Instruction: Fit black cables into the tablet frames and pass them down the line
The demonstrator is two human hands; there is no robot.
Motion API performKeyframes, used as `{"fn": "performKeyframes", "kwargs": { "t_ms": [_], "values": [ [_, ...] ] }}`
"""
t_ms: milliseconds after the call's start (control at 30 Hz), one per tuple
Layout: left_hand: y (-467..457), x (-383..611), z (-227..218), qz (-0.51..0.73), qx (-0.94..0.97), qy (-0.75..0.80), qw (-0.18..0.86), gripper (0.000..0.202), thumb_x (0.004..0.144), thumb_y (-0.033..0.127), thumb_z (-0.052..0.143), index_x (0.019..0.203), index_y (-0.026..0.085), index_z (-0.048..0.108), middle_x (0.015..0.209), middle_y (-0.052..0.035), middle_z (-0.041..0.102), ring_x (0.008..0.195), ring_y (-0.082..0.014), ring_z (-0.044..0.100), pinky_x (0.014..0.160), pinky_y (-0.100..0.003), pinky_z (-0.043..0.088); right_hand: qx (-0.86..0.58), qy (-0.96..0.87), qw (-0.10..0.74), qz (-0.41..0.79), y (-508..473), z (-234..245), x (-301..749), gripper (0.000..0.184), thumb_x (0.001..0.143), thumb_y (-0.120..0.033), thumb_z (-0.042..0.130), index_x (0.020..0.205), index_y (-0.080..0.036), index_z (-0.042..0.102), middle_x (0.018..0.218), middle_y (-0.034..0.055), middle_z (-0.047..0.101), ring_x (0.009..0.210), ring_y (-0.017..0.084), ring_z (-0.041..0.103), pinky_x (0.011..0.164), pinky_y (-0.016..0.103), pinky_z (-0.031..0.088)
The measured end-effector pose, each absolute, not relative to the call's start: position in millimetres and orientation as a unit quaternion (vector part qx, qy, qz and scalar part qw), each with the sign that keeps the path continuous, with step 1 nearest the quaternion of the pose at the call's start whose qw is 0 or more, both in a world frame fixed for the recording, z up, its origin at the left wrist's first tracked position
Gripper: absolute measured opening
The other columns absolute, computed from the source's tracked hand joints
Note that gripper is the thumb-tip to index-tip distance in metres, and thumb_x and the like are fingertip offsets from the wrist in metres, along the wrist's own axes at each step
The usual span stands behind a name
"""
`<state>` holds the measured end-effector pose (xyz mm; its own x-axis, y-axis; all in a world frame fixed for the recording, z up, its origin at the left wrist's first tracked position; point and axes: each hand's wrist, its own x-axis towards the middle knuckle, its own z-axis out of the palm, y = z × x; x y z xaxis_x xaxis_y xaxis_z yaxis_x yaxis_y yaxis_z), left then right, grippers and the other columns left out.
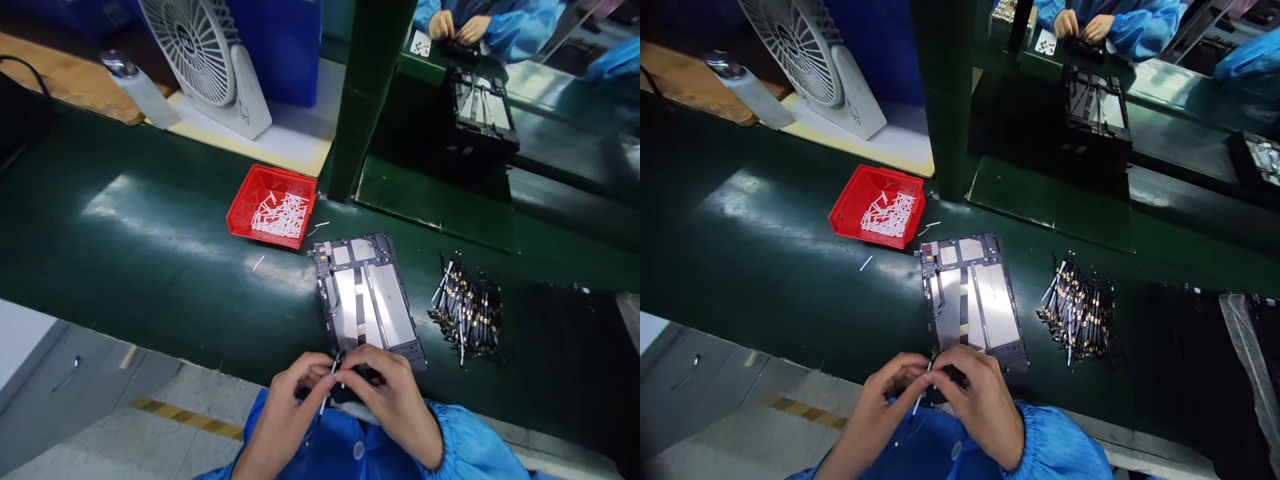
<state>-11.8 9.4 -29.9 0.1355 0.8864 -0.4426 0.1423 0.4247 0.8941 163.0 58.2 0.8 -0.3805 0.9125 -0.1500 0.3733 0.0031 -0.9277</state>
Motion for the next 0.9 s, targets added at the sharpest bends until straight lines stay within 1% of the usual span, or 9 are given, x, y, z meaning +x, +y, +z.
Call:
{"fn": "performKeyframes", "kwargs": {
  "t_ms": [67, 167, 267, 333, 500, 567, 700, 800, 900],
  "values": [
    [13.0, -7.0, -29.5, 0.336, 0.442, 0.57, 0.606, 0.016, 0.091, 0.038, 0.059, 0.098, 0.024, 0.064, 0.082, 0.0008, 0.07, 0.076, -0.0146, 0.067, 0.07, -0.023, 0.054, -0.503, -0.649, 0.273, 0.501, 58.9, -0.3, 164.7, 0.012, 0.088, -0.021, 0.066, 0.1, -0.021, 0.07, 0.088, 0.0015, 0.072, 0.079, 0.013, 0.069, 0.071, 0.02, 0.054],
    [15.0, -6.0, -34.3, 0.358, 0.474, 0.566, 0.572, 0.014, 0.094, 0.033, 0.055, 0.101, 0.026, 0.065, 0.089, 0.0005, 0.072, 0.077, -0.0132, 0.069, 0.07, -0.021, 0.056, -0.455, -0.683, 0.335, 0.463, 57.0, -1.7, 165.8, 0.011, 0.091, -0.017, 0.062, 0.096, -0.019, 0.072, 0.084, 0.0034, 0.071, 0.076, 0.013, 0.068, 0.069, 0.021, 0.055],
    [19.2, -11.4, -44.2, 0.385, 0.575, 0.574, 0.438, 0.027, 0.094, 0.023, 0.054, 0.12, 0.029, 0.058, 0.113, -0.0024, 0.07, 0.101, -0.0159, 0.068, 0.087, -0.026, 0.057, -0.396, -0.736, 0.387, 0.389, 57.7, 8.9, 164.9, 0.012, 0.09, -0.011, 0.062, 0.095, -0.018, 0.071, 0.082, 0.0037, 0.071, 0.073, 0.012, 0.068, 0.069, 0.022, 0.055],
    [25.5, -14.8, -49.3, 0.408, 0.671, 0.522, 0.334, 0.042, 0.09, 0.016, 0.059, 0.13, 0.027, 0.052, 0.12, -0.0045, 0.069, 0.111, -0.0187, 0.065, 0.099, -0.033, 0.053, -0.381, -0.742, 0.4, 0.379, 67.2, 25.0, 161.4, 0.011, 0.087, -0.01, 0.065, 0.094, -0.018, 0.071, 0.081, 0.0025, 0.072, 0.073, 0.012, 0.069, 0.07, 0.021, 0.055],
    [38.1, -15.3, -50.6, 0.429, 0.763, 0.453, 0.166, 0.05, 0.081, 0.0, 0.064, 0.125, 0.022, 0.055, 0.099, -0.0022, 0.077, 0.109, -0.0207, 0.068, 0.111, -0.045, 0.043, -0.458, -0.695, 0.407, 0.377, 144.8, 59.3, 123.8, 0.006, 0.085, -0.019, 0.07, 0.085, -0.023, 0.075, 0.082, -0.0032, 0.075, 0.073, 0.011, 0.071, 0.067, 0.019, 0.058],
    [36.7, -14.4, -50.5, 0.422, 0.763, 0.456, 0.178, 0.042, 0.083, 0.001, 0.062, 0.12, 0.021, 0.056, 0.1, -0.0034, 0.077, 0.113, -0.0225, 0.066, 0.111, -0.048, 0.042, -0.459, -0.718, 0.382, 0.358, 187.0, 56.5, 97.5, 0.011, 0.09, -0.024, 0.065, 0.094, -0.023, 0.075, 0.096, -0.002, 0.075, 0.09, 0.014, 0.072, 0.081, 0.025, 0.058],
    [33.6, -17.4, -50.3, 0.408, 0.758, 0.444, 0.249, 0.027, 0.089, 0.005, 0.057, 0.11, 0.022, 0.055, 0.109, -0.0057, 0.074, 0.118, -0.023, 0.063, 0.109, -0.049, 0.045, -0.435, -0.774, 0.303, 0.346, 234.9, 39.5, 66.4, 0.021, 0.094, -0.02, 0.057, 0.108, -0.02, 0.072, 0.121, 0.0041, 0.066, 0.117, 0.02, 0.061, 0.104, 0.038, 0.047],
    [42.4, -24.0, -45.2, 0.397, 0.767, 0.438, 0.248, 0.027, 0.088, 0.007, 0.06, 0.111, 0.022, 0.057, 0.117, -0.0078, 0.072, 0.121, -0.0233, 0.061, 0.109, -0.047, 0.046, -0.439, -0.782, 0.279, 0.343, 218.0, 37.9, 90.2, 0.031, 0.094, -0.026, 0.058, 0.122, -0.017, 0.064, 0.124, 0.0104, 0.057, 0.115, 0.021, 0.059, 0.104, 0.039, 0.046],
    [58.8, -30.6, -41.3, 0.382, 0.781, 0.427, 0.249, 0.026, 0.089, 0.011, 0.061, 0.112, 0.022, 0.06, 0.114, -0.0053, 0.073, 0.119, -0.0204, 0.062, 0.109, -0.043, 0.045, -0.402, -0.797, 0.197, 0.405, 170.4, 39.7, 141.6, 0.039, 0.1, -0.023, 0.044, 0.138, -0.023, 0.05, 0.12, 0.0087, 0.052, 0.11, 0.016, 0.058, 0.098, 0.033, 0.05]
  ]
}}
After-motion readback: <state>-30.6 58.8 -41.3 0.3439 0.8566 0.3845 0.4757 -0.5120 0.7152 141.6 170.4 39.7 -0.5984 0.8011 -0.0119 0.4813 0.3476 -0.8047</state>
